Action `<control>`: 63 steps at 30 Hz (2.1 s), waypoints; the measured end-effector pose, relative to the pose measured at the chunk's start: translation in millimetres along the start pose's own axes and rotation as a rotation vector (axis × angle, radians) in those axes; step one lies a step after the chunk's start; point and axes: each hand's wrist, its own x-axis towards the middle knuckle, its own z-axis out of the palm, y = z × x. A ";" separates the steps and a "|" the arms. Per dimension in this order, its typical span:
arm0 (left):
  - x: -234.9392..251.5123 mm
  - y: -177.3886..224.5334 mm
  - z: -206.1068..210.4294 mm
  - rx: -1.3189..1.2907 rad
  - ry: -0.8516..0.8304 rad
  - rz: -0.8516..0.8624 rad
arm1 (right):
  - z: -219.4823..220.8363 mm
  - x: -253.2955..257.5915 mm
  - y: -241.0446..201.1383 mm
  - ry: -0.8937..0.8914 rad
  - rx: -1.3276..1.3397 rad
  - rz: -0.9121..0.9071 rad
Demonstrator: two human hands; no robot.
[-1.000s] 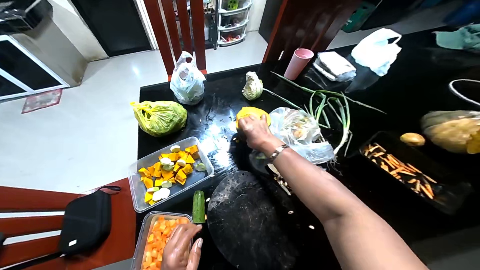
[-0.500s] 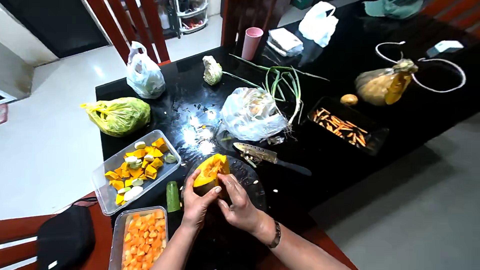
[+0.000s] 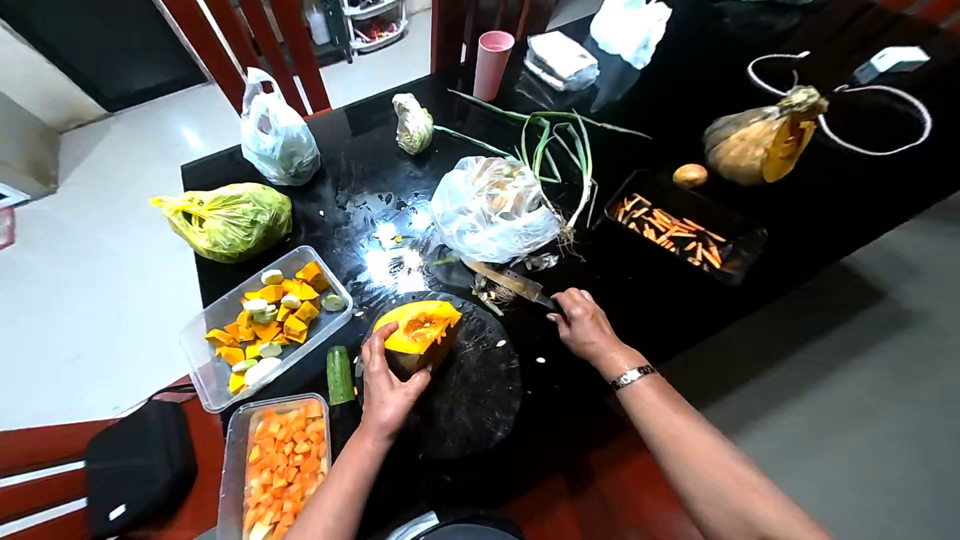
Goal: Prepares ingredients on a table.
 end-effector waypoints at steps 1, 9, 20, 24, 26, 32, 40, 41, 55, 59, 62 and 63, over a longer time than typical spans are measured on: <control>0.2 -0.6 0.1 -0.007 0.000 0.004 | -3.0 -5.6 -6.3 0.027 0.040 -0.030; -0.4 -7.5 19.0 0.034 0.176 0.322 | -39.8 -60.9 -104.0 -0.077 0.715 0.078; -1.7 -18.1 38.2 0.116 0.334 0.394 | -44.0 -73.6 -142.9 -0.079 0.282 -0.173; -1.7 -17.9 39.4 0.122 0.346 0.393 | -43.7 -71.9 -146.8 -0.130 0.242 -0.144; -1.7 -18.2 40.1 0.114 0.347 0.393 | -44.1 -70.5 -150.5 -0.169 0.168 -0.132; -1.8 -20.2 43.4 0.085 0.356 0.398 | -30.2 -68.9 -165.0 -0.436 0.121 0.035; -1.6 -31.2 40.7 0.034 0.359 0.432 | 9.5 -84.3 -166.9 -0.523 0.824 0.255; -1.5 -33.2 39.8 0.022 0.352 0.440 | 10.1 -84.6 -169.6 -0.564 0.974 0.316; -5.3 -39.2 20.0 -0.069 0.142 0.470 | -42.1 -104.2 -179.4 -0.295 0.497 -0.124; -7.4 -39.6 18.9 -0.097 0.100 0.443 | -39.6 -102.6 -180.9 -0.312 0.465 -0.120; -8.5 -39.5 18.2 -0.098 0.086 0.436 | -38.6 -100.8 -181.7 -0.340 0.450 -0.110; -9.0 -40.3 17.7 -0.097 0.077 0.436 | -38.3 -100.1 -183.2 -0.362 0.441 -0.100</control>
